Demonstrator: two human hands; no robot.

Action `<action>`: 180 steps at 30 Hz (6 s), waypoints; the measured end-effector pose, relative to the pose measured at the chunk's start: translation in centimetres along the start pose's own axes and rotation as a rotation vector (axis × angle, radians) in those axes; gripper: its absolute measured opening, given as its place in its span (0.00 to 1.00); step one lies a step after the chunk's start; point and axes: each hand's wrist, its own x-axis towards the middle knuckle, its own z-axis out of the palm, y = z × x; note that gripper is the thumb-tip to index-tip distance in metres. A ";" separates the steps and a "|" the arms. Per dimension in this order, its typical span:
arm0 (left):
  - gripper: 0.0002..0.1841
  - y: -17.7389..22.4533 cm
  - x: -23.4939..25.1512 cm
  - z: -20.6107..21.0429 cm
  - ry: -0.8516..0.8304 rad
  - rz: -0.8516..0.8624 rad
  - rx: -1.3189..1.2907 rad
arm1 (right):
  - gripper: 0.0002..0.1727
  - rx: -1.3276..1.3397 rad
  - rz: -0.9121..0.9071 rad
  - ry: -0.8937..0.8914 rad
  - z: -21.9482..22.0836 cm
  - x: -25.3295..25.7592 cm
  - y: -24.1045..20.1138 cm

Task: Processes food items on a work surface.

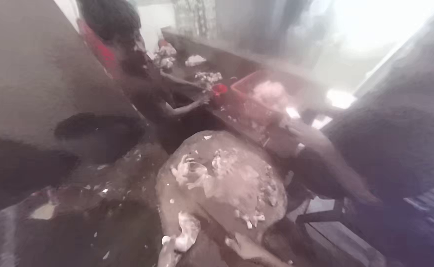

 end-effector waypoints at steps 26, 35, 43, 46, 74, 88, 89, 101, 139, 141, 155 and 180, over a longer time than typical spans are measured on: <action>0.24 -1.6 0.0 0.4 -0.074 -0.025 0.005 | 0.28 -0.302 -0.203 0.116 1.6 -3.7 -10.0; 0.24 -2.3 -2.0 -5.7 -0.146 -0.068 0.218 | 0.29 -0.244 0.002 0.130 1.5 -2.3 -7.4; 0.25 -4.4 -3.9 -2.4 -0.322 -0.038 0.319 | 0.33 -0.172 -0.151 0.062 1.4 -5.2 -14.3; 0.24 -4.4 -4.3 -2.4 -0.302 -0.036 0.277 | 0.33 -0.078 -0.226 0.046 3.8 -3.1 -12.6; 0.20 2.0 -4.6 -5.4 -0.110 0.116 0.105 | 0.30 0.005 0.095 0.088 1.2 -0.9 -4.0; 0.19 -1.2 0.1 1.0 -0.125 0.136 0.281 | 0.31 -0.178 -0.159 0.037 2.8 -1.3 -6.6; 0.18 -0.8 -0.5 0.5 -0.119 0.145 0.281 | 0.32 -0.178 -0.063 -0.035 3.0 -0.2 -5.6; 0.25 -1.7 -1.2 0.1 -0.174 0.554 0.996 | 0.37 -0.154 0.003 -0.129 0.8 0.7 -4.0; 0.27 3.2 5.6 2.1 -0.141 0.674 1.196 | 0.30 0.018 0.026 0.096 -1.1 -3.6 -4.3; 0.25 4.5 4.1 1.6 -0.185 0.606 1.152 | 0.27 0.047 -0.026 0.157 -0.7 -3.6 -5.8; 0.16 -3.5 -0.6 -4.0 -0.054 -0.010 0.084 | 0.43 -0.117 -0.528 0.110 2.5 -4.4 -12.8; 0.13 -4.2 -1.9 -3.6 -0.150 0.096 0.129 | 0.33 -0.195 0.034 -0.249 2.0 0.5 -6.1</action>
